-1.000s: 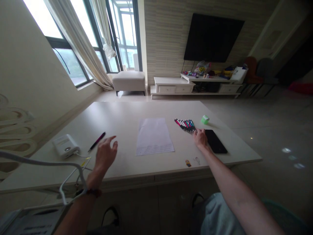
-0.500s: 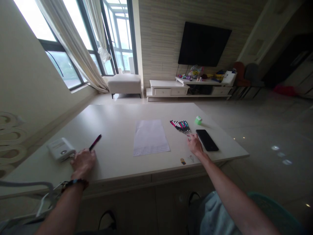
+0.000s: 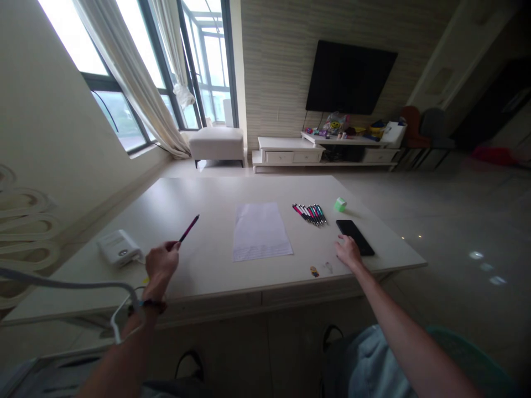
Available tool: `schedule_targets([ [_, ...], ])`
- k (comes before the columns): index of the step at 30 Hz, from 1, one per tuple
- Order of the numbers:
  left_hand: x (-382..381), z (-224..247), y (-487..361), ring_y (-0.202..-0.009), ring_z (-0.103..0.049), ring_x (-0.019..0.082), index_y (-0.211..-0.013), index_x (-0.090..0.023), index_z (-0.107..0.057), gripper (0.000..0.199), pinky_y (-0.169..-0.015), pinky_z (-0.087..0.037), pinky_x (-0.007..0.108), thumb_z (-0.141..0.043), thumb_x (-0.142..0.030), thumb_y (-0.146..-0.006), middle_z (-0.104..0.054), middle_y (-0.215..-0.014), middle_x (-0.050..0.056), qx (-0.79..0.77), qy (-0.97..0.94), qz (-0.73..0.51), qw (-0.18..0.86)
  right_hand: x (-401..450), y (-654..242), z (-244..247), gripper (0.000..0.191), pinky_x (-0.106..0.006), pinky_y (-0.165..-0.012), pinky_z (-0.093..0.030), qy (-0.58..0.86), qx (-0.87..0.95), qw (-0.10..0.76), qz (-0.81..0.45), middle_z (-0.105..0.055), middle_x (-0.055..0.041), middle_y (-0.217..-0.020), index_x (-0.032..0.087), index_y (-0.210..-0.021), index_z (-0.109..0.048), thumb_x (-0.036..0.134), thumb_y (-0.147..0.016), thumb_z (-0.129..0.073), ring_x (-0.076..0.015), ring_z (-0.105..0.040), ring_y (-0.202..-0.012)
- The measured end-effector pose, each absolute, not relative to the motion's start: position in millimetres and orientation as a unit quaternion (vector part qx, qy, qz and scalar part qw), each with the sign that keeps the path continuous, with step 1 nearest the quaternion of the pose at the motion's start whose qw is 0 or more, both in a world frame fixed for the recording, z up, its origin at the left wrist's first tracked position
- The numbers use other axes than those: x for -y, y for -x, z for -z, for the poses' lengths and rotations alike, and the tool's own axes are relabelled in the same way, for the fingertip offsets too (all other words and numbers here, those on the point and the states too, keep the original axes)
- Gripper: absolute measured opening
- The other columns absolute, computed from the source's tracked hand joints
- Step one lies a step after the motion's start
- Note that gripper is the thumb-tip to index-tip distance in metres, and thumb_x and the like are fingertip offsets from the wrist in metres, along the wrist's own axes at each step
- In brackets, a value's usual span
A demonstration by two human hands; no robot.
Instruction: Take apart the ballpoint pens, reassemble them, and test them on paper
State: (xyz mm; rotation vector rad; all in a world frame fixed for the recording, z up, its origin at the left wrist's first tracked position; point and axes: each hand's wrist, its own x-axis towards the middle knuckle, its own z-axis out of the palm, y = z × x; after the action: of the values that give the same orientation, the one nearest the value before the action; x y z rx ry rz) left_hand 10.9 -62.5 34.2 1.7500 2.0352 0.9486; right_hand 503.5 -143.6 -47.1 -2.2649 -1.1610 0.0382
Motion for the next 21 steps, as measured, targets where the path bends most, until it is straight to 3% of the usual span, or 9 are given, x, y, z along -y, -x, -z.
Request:
schedule_targets([
  [2,62,-35,-23,-0.085,-0.063,0.023,-0.098,-0.009,-0.064,0.041,-0.068,-0.051,0.032,-0.051,-0.045,-0.084,-0.067,-0.091,0.013,-0.713,-0.579,-0.346,0.190,142,-490,41,0.034,-0.034,-0.088,-0.042,0.841,0.443,0.310,-0.015,-0.057,-0.0185,-0.114,0.009,-0.108,-0.062,0.021,-0.079,-0.049,-0.0264,-0.055,-0.105],
  [4,70,-37,-46,-0.082,-0.064,0.021,-0.096,-0.009,-0.065,0.050,-0.064,-0.050,0.027,-0.061,-0.053,-0.072,-0.069,-0.091,0.013,-0.639,-0.530,-0.412,0.376,142,-463,33,0.031,-0.032,-0.082,-0.044,0.812,0.461,0.356,-0.049,-0.058,-0.0171,-0.114,0.011,-0.105,-0.062,0.024,-0.081,-0.047,-0.0242,-0.057,-0.100],
  [7,95,-37,-91,-0.078,-0.064,0.018,-0.091,-0.010,-0.066,0.057,-0.065,-0.048,0.025,-0.072,-0.056,-0.058,-0.070,-0.091,0.014,-0.516,-0.494,-0.414,0.564,146,-402,20,0.037,-0.029,-0.057,-0.046,0.704,0.485,0.442,-0.273,-0.065,-0.0128,-0.095,0.013,-0.095,-0.064,0.042,-0.085,-0.045,-0.0184,-0.060,-0.067],
  [9,116,-32,-121,-0.076,-0.064,0.017,-0.091,-0.011,-0.066,0.056,-0.064,-0.048,0.024,-0.072,-0.057,-0.059,-0.070,-0.088,0.014,-0.468,-0.478,-0.394,0.630,152,-359,13,0.047,-0.026,-0.049,-0.043,0.600,0.487,0.481,-0.414,-0.065,-0.0122,-0.093,0.012,-0.092,-0.064,0.053,-0.084,-0.043,-0.0159,-0.058,-0.061],
  [12,139,-17,-154,-0.074,-0.065,0.017,-0.088,-0.011,-0.065,0.053,-0.064,-0.047,0.025,-0.072,-0.057,-0.061,-0.070,-0.081,0.012,-0.421,-0.487,-0.324,0.693,159,-316,7,0.046,-0.024,-0.051,-0.043,0.502,0.511,0.496,-0.490,-0.065,-0.0085,-0.085,0.013,-0.090,-0.066,0.055,-0.082,-0.049,-0.0156,-0.057,-0.066],
  [16,148,-5,-168,-0.071,-0.065,0.019,-0.084,-0.013,-0.064,0.046,-0.068,-0.049,0.030,-0.065,-0.056,-0.069,-0.069,-0.075,0.009,-0.430,-0.567,-0.304,0.633,162,-307,3,0.036,-0.023,-0.053,-0.040,0.518,0.544,0.487,-0.446,-0.064,-0.0034,-0.070,0.015,-0.083,-0.067,0.049,-0.080,-0.055,-0.0136,-0.053,-0.060],
  [18,145,-9,-164,-0.077,-0.065,0.021,-0.091,-0.015,-0.064,0.040,-0.072,-0.050,0.034,-0.058,-0.052,-0.077,-0.069,-0.084,0.010,-0.474,-0.648,-0.332,0.495,162,-314,-2,0.033,-0.024,-0.056,-0.040,0.560,0.556,0.476,-0.388,-0.063,-0.0025,-0.067,0.015,-0.082,-0.067,0.045,-0.083,-0.053,-0.0141,-0.053,-0.061],
  [21,139,-22,-153,-0.111,-0.054,0.026,-0.120,-0.023,-0.055,0.040,-0.095,-0.040,0.043,-0.057,-0.037,-0.083,-0.056,-0.124,0.012,-0.491,-0.750,-0.392,0.208,162,-325,-12,0.029,-0.025,-0.057,-0.038,0.573,0.610,0.420,-0.351,-0.062,-0.0013,-0.065,0.017,-0.081,-0.070,0.041,-0.083,-0.053,-0.0144,-0.053,-0.062],
])
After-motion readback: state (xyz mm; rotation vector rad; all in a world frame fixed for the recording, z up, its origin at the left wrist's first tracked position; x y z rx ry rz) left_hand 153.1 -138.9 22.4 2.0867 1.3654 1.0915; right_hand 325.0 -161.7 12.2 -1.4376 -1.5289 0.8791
